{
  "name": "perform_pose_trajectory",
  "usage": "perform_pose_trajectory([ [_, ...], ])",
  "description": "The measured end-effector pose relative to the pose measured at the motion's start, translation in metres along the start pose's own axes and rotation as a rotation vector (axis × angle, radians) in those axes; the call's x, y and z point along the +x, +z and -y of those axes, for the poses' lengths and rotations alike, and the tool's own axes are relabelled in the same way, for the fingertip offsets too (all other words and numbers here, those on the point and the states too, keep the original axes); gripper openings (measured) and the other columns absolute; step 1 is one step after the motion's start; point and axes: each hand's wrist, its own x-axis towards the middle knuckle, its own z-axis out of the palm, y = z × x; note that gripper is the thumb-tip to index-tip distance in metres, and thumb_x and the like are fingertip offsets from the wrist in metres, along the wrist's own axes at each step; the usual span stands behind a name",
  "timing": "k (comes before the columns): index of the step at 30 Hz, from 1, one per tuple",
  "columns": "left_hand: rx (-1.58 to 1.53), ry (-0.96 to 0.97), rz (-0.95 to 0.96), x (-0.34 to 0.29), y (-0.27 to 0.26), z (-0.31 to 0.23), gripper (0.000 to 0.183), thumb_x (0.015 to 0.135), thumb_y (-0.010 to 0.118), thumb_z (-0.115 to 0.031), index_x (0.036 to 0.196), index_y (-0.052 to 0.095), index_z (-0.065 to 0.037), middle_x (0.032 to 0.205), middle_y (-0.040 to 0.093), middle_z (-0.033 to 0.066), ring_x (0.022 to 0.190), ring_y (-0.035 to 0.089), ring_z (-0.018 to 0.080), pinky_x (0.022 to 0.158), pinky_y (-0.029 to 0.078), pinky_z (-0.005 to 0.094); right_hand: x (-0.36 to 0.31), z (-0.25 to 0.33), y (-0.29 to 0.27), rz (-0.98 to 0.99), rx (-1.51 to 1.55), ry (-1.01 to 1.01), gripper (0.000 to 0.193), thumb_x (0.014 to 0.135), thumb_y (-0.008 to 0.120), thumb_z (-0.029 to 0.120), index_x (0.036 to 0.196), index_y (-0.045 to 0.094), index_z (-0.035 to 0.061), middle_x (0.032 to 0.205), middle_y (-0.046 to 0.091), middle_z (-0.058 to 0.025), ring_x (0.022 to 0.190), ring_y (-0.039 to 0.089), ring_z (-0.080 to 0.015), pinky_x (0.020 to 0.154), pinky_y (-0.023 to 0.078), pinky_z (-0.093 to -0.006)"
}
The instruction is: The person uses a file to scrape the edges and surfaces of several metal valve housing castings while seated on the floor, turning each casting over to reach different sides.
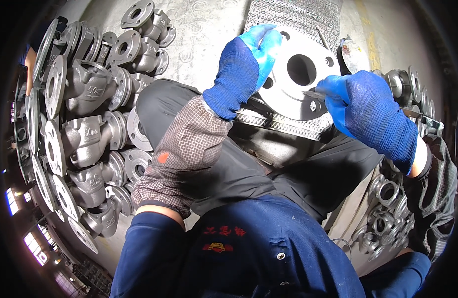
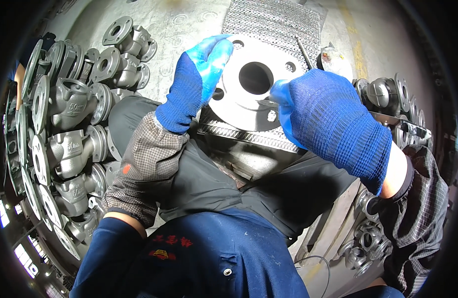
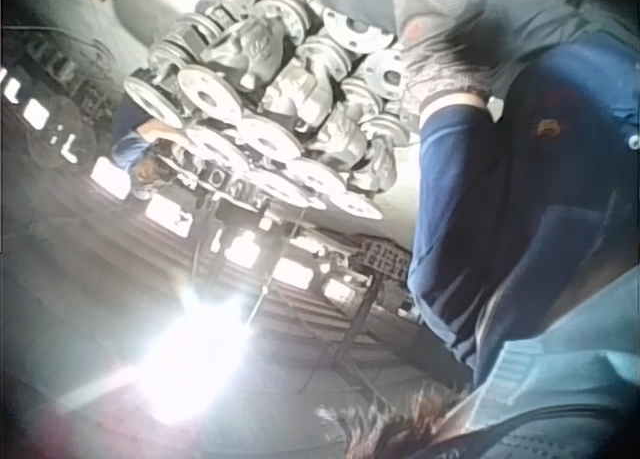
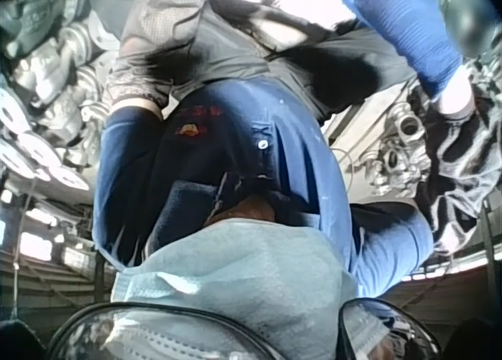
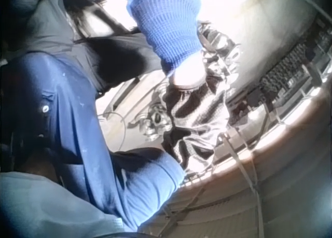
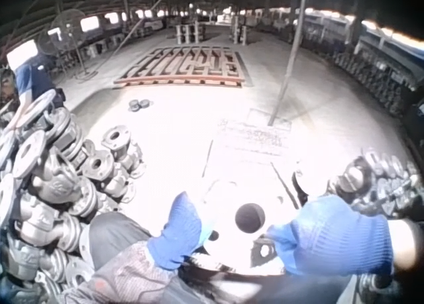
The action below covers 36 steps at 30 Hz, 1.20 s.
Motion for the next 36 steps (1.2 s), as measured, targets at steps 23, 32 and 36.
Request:
perform_pose_trajectory([
  [23,0.132,0.129,-0.056,0.005,0.007,0.020,0.038,0.094,0.052,-0.034,0.118,0.061,-0.005,0.087,0.069,0.0165,0.073,0.068,0.0234,0.068,0.054,0.0345,0.021,0.009,-0.008,0.204,0.032,0.008,0.015,0.085,0.060,0.012,0.092,0.066,0.0001,0.065,0.063,-0.0159,0.060,0.066,-0.0262,0.061,0.057,-0.0354],
  [32,0.141,0.181,-0.071,0.008,0.007,0.022,0.034,0.088,0.061,-0.024,0.120,0.060,-0.010,0.086,0.068,0.0157,0.073,0.068,0.0239,0.067,0.055,0.0349,0.022,-0.012,0.005,-0.070,0.321,-0.360,0.023,0.084,0.055,0.016,0.076,0.068,-0.0017,0.074,0.067,-0.0141,0.063,0.067,-0.0234,0.065,0.057,-0.0340],
  [36,0.127,0.138,-0.033,0.007,0.003,0.027,0.048,0.094,0.057,-0.039,0.121,0.058,0.000,0.083,0.064,0.0057,0.066,0.057,0.0071,0.056,0.050,0.0224,0.028,0.015,-0.007,0.280,0.257,0.234,0.021,0.083,0.061,0.012,0.097,0.067,-0.0021,0.067,0.064,-0.0128,0.066,0.067,-0.0220,0.065,0.056,-0.0339],
])
